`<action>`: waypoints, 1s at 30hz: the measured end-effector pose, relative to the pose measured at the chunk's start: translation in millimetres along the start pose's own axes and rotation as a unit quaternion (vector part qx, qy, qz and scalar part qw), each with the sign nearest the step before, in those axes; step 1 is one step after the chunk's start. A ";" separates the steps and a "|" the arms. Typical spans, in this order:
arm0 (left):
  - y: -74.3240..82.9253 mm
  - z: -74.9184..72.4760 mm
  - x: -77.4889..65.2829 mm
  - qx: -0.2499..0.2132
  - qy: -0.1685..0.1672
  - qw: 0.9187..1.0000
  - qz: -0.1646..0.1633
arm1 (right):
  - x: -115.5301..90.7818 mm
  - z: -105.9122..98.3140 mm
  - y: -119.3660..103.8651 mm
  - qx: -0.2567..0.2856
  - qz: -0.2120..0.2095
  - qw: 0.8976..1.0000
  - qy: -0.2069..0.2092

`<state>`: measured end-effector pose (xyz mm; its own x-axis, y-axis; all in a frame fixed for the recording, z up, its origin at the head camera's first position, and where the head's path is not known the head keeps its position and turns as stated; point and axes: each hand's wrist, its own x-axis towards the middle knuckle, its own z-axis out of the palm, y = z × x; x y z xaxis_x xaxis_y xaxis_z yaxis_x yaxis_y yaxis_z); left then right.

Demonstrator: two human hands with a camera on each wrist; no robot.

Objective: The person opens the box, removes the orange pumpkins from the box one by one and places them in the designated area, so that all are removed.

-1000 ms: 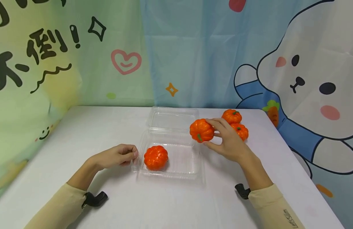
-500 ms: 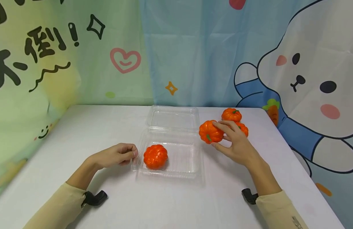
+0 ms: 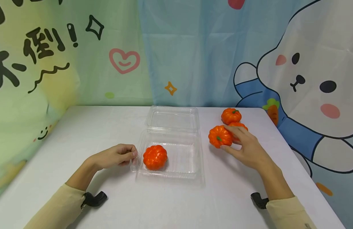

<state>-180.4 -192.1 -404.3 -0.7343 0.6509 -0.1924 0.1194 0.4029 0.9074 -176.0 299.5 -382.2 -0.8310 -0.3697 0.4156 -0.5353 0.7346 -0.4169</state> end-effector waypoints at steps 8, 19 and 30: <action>-0.7 -0.7 0.1 0.002 -0.003 1.000 0.005 | -9.1 -10.8 8.2 -0.016 0.065 0.996 -0.061; -1.0 -0.6 0.3 -0.001 -0.003 1.000 0.005 | -15.3 -22.0 18.4 -0.011 0.107 0.990 -0.089; 1.4 -0.1 0.0 0.005 0.000 1.000 0.003 | -22.5 -28.2 27.6 -0.029 0.134 0.983 -0.125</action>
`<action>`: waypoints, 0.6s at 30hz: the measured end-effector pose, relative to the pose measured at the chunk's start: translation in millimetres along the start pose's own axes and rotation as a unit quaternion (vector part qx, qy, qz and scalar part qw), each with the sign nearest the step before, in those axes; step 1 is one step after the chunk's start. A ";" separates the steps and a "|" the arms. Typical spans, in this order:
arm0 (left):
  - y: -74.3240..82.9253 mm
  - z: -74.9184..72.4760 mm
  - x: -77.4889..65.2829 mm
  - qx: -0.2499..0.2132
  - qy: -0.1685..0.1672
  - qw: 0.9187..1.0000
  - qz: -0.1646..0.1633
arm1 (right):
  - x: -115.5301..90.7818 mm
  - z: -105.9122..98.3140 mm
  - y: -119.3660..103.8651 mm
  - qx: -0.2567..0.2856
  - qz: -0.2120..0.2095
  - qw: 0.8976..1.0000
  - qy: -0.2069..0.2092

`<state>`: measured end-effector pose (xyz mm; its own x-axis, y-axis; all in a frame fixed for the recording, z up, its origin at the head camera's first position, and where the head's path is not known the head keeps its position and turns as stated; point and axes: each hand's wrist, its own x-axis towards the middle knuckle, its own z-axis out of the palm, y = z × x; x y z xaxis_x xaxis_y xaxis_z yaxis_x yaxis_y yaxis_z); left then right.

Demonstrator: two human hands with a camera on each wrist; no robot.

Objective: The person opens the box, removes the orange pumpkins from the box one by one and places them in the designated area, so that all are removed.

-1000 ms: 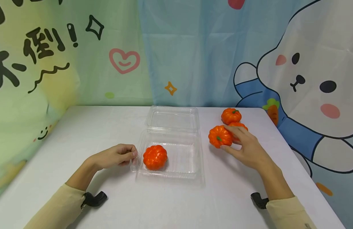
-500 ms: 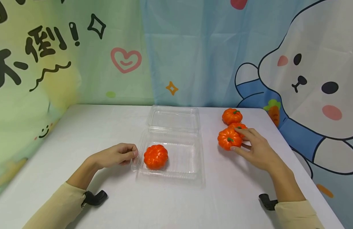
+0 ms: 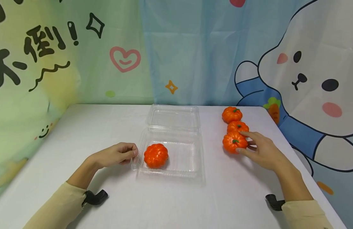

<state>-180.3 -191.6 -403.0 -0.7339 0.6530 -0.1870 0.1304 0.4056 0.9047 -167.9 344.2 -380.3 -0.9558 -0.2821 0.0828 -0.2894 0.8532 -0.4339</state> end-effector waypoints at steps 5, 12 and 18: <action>-0.2 -0.4 0.7 0.000 -0.002 1.000 0.001 | -2.4 -1.3 6.3 0.003 0.011 1.000 -0.006; 0.1 -0.5 0.5 0.000 -0.002 1.000 0.001 | -6.1 -3.0 8.9 -0.012 0.030 0.999 -0.024; -0.2 0.4 0.0 -0.005 -0.001 1.000 -0.001 | -7.5 -4.2 11.0 -0.017 0.039 0.998 -0.045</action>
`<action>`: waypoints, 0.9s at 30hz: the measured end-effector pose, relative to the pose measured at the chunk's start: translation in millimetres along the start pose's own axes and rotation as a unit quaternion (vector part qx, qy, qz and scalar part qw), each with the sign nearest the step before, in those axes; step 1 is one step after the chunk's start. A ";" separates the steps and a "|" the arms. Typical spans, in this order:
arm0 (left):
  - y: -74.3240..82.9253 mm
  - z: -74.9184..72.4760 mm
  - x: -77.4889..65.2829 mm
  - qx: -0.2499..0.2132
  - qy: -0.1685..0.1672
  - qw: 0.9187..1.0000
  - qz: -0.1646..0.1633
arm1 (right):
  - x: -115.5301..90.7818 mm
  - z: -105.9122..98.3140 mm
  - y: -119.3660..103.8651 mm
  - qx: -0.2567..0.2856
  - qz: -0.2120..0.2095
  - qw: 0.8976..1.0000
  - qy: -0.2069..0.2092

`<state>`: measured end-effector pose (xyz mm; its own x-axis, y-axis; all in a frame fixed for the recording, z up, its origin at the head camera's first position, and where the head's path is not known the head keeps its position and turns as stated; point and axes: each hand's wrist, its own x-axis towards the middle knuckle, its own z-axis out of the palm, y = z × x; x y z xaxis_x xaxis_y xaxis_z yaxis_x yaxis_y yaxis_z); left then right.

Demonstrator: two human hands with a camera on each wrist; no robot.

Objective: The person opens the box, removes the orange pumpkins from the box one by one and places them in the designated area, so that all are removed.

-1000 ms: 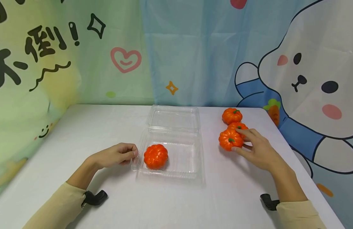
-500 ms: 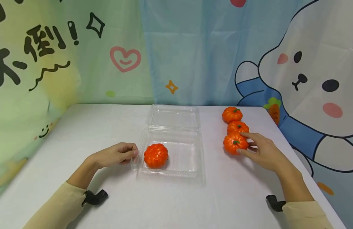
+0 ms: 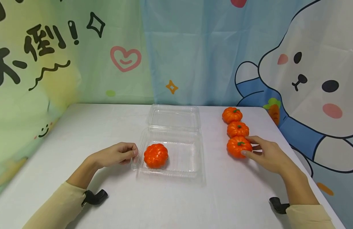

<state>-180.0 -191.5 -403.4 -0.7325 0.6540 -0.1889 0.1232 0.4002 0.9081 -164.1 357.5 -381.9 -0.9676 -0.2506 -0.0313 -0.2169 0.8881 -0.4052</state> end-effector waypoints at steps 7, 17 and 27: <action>-0.3 0.8 -1.0 -0.003 -0.001 1.000 0.002 | -0.8 1.6 6.2 0.002 0.000 1.000 0.004; -1.5 0.2 -0.9 -0.004 -0.002 1.000 0.002 | 1.6 0.9 7.2 0.011 -0.010 1.000 0.027; -0.5 0.0 -1.0 0.003 0.000 1.000 0.007 | 9.9 0.8 -3.3 -0.002 -0.090 0.990 0.108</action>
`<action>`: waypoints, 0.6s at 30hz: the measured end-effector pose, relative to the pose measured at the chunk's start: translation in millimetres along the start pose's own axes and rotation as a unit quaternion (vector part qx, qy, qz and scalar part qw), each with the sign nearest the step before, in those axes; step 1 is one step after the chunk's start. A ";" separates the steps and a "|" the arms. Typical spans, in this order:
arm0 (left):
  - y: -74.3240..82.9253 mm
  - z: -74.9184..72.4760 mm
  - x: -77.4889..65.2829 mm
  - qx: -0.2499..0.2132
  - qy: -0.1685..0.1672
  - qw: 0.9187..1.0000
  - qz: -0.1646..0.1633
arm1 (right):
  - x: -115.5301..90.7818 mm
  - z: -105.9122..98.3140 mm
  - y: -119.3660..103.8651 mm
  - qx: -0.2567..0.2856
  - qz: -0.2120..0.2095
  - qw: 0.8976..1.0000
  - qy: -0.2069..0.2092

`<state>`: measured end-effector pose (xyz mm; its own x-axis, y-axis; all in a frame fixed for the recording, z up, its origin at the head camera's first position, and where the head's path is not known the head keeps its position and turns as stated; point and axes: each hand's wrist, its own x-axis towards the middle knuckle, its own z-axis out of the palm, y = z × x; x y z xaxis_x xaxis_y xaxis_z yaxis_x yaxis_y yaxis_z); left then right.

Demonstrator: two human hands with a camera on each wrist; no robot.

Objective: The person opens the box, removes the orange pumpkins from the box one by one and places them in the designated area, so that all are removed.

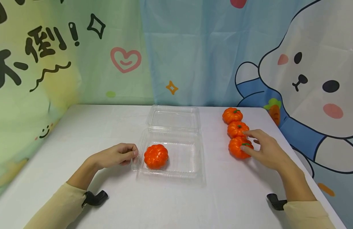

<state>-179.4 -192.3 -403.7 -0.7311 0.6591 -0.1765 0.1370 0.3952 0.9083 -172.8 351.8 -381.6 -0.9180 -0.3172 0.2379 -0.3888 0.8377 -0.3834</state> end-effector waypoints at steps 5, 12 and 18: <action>-1.4 0.6 -0.1 0.001 0.003 1.000 -0.002 | 6.0 7.9 -5.7 -0.004 -0.037 0.999 0.032; -2.7 0.7 -0.8 -0.001 0.001 1.000 -0.002 | 17.3 16.8 -22.3 0.021 -0.070 0.996 0.059; -0.4 -0.3 -1.3 -0.001 0.001 1.000 -0.002 | 28.4 21.7 -38.9 0.034 -0.078 0.995 0.055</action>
<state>-178.6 -193.5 -403.7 -0.7331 0.6562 -0.1788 0.1330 0.3962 0.9085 -185.5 300.6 -379.3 -0.8330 -0.3880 0.3944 -0.5346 0.7482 -0.3930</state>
